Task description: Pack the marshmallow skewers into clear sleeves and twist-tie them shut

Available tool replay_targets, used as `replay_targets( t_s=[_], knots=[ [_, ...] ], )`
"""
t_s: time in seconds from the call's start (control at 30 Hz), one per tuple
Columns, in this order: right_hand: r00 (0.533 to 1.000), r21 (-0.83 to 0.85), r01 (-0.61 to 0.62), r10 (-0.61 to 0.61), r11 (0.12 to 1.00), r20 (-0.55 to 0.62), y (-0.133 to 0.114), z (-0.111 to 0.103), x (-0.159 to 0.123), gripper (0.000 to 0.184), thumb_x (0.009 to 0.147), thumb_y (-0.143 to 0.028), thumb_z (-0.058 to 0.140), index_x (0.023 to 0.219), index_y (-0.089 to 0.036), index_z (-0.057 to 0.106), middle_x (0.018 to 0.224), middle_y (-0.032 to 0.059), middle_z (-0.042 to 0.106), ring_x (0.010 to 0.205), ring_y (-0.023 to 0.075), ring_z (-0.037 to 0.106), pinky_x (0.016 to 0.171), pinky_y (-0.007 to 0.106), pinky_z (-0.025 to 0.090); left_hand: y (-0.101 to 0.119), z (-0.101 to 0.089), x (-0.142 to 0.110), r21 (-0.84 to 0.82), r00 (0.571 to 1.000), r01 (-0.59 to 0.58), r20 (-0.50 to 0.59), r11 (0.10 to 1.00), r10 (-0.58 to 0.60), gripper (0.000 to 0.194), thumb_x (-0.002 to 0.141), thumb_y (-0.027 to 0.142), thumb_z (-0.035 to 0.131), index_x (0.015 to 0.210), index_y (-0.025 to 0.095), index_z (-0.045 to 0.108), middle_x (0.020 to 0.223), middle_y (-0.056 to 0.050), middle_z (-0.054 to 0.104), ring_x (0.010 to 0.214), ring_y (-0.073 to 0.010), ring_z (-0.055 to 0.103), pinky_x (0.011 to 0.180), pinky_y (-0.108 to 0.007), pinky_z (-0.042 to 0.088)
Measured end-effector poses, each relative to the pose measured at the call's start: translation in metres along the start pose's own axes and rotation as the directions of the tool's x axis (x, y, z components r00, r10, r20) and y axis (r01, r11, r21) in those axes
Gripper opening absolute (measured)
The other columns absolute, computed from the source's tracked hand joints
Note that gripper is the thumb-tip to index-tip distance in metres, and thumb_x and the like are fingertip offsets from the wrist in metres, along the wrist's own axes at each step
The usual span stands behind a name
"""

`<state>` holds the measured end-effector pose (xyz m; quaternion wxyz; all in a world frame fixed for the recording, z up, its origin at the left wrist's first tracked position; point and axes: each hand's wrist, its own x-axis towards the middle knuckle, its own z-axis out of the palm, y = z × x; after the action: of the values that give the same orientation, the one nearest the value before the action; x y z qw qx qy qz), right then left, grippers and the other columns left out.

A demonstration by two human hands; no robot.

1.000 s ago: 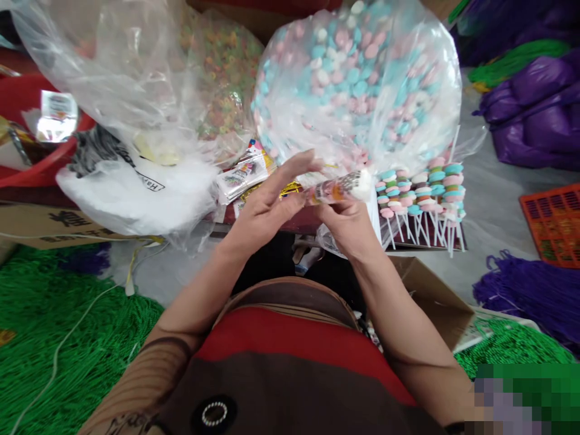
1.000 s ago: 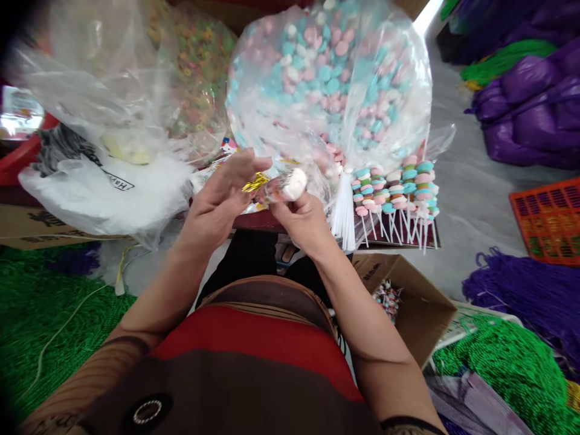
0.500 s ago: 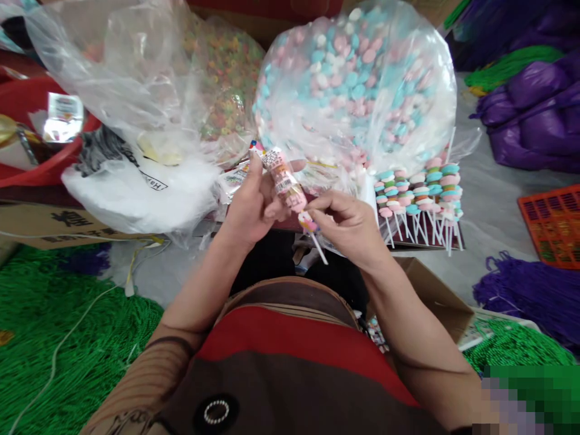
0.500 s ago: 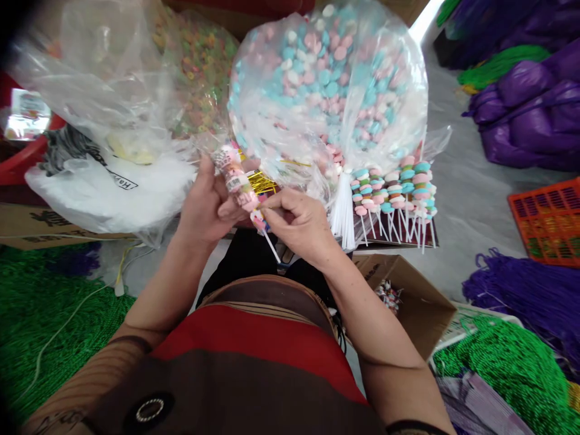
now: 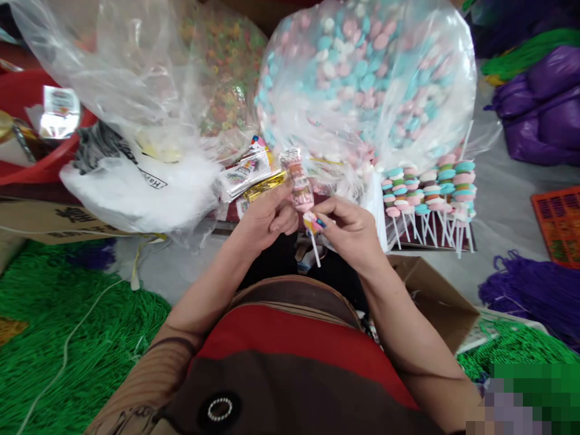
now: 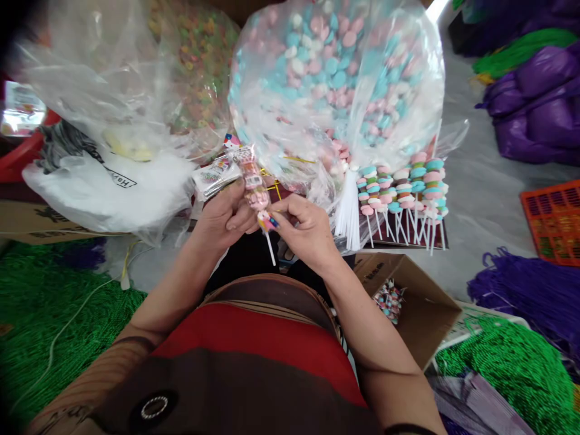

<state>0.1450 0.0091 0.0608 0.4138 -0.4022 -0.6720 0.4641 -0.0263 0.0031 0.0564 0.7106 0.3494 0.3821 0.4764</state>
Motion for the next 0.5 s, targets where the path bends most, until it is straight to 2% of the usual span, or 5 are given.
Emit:
replay_targets(
  t_s=[0.1,0.2,0.3,0.43,0.5],
  knots=[
    [0.98,0.271,-0.193,0.172,0.943,0.1,0.011,-0.01,-0.004,0.029,0.081,-0.051,0.081,0.076,-0.023,0.075,0.074,-0.0004,0.068,0.069,0.0135,0.059,0.068,0.029,0.049,0.009,0.0,-0.009,0.076,0.976,-0.176,0.145,0.981,0.164,0.029,0.081,0.046,0.079,0.087,0.017,0.076,0.045,0.007,0.048,0.038,-0.0049,0.037,0.046,-0.02,0.036],
    [0.956,0.368,-0.285,0.232,0.885,0.181,0.014,-0.027,-0.009,0.033,0.074,-0.054,0.087,0.071,-0.023,0.076,0.083,0.0023,0.072,0.077,0.0155,0.064,0.073,0.031,0.054,0.015,0.001,-0.022,0.339,0.892,-0.343,0.41,0.876,0.191,0.023,0.084,0.038,0.077,0.095,0.018,0.079,0.08,-0.003,0.076,0.066,-0.012,0.066,0.064,-0.023,0.049],
    [0.902,0.311,-0.36,0.243,0.88,0.357,0.009,-0.047,-0.016,0.03,0.079,-0.05,0.084,0.075,-0.022,0.077,0.091,0.0043,0.075,0.082,0.016,0.069,0.075,0.03,0.056,0.02,0.006,-0.03,0.532,0.784,-0.51,0.611,0.676,0.111,0.021,0.089,0.027,0.068,0.106,0.02,0.078,0.088,-0.004,0.08,0.07,-0.013,0.069,0.066,-0.024,0.047],
    [0.787,0.092,-0.325,0.215,0.941,0.578,-0.001,-0.063,-0.029,0.032,0.092,-0.05,0.071,0.082,-0.019,0.073,0.068,0.0001,0.068,0.061,0.011,0.061,0.056,0.022,0.049,0.019,0.023,-0.033,0.608,0.642,-0.679,0.763,0.411,-0.069,0.02,0.089,0.026,0.062,0.103,0.027,0.076,0.076,0.0,0.077,0.069,-0.0145,0.069,0.067,-0.027,0.045],
    [0.808,-0.009,-0.244,0.209,0.97,0.55,-0.004,-0.07,-0.037,0.031,0.094,-0.049,0.067,0.081,-0.021,0.071,0.067,0.0001,0.067,0.058,0.0109,0.059,0.053,0.022,0.047,0.014,0.032,-0.033,0.61,0.606,-0.756,0.789,0.238,-0.097,0.021,0.088,0.026,0.064,0.105,0.029,0.076,0.07,0.001,0.073,0.068,-0.0152,0.067,0.065,-0.029,0.043]
  ],
)
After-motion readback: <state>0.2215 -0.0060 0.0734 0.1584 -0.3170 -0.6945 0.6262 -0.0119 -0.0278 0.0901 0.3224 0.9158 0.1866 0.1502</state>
